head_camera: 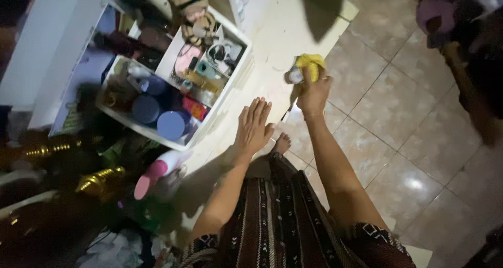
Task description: The person wipes a white vanity surface with a yellow cloth, moving various cosmetic containers and a plastic organizer aside to clean underneath. They also wipe the mirror and handle a purple ring light, placing it back on the vanity.
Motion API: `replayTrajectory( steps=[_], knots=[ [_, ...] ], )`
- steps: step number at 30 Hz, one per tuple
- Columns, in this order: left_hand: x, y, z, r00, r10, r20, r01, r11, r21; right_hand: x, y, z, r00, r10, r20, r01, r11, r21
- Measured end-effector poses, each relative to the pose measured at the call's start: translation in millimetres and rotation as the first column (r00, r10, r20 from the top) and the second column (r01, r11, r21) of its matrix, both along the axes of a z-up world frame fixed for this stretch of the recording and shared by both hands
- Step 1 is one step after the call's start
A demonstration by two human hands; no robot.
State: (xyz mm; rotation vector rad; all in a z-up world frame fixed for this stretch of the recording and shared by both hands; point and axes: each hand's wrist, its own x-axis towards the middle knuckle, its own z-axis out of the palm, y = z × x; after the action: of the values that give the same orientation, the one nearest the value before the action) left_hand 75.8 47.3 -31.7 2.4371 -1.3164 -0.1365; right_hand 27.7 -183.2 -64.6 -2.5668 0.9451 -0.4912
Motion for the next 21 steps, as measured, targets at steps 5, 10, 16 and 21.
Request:
replayTrajectory(
  steps=[5, 10, 16, 21],
  knots=[
    [9.9, -30.6, -5.2, 0.999, -0.032, -0.013, 0.033, 0.996, 0.086, 41.3, -33.2, -4.3, 0.954, -0.258, 0.153, 0.240, 0.963, 0.126],
    [7.4, -38.8, -6.8, 0.996, -0.054, 0.066, 0.022, 0.908, 0.419, 104.9, -19.8, 10.1, 0.963, 0.079, 0.258, -0.113, 0.986, 0.120],
    [1.1, -32.1, -46.1, 0.958, -0.118, 0.261, -0.051, 0.826, 0.562, 165.6, -32.1, 12.0, 0.923, 0.385, -0.016, -0.385, 0.917, -0.103],
    [7.0, -33.9, -40.1, 0.993, 0.036, -0.112, 0.000, 0.952, 0.305, 166.0, -48.5, -14.6, 0.762, 0.638, -0.116, -0.646, 0.761, -0.062]
  ],
)
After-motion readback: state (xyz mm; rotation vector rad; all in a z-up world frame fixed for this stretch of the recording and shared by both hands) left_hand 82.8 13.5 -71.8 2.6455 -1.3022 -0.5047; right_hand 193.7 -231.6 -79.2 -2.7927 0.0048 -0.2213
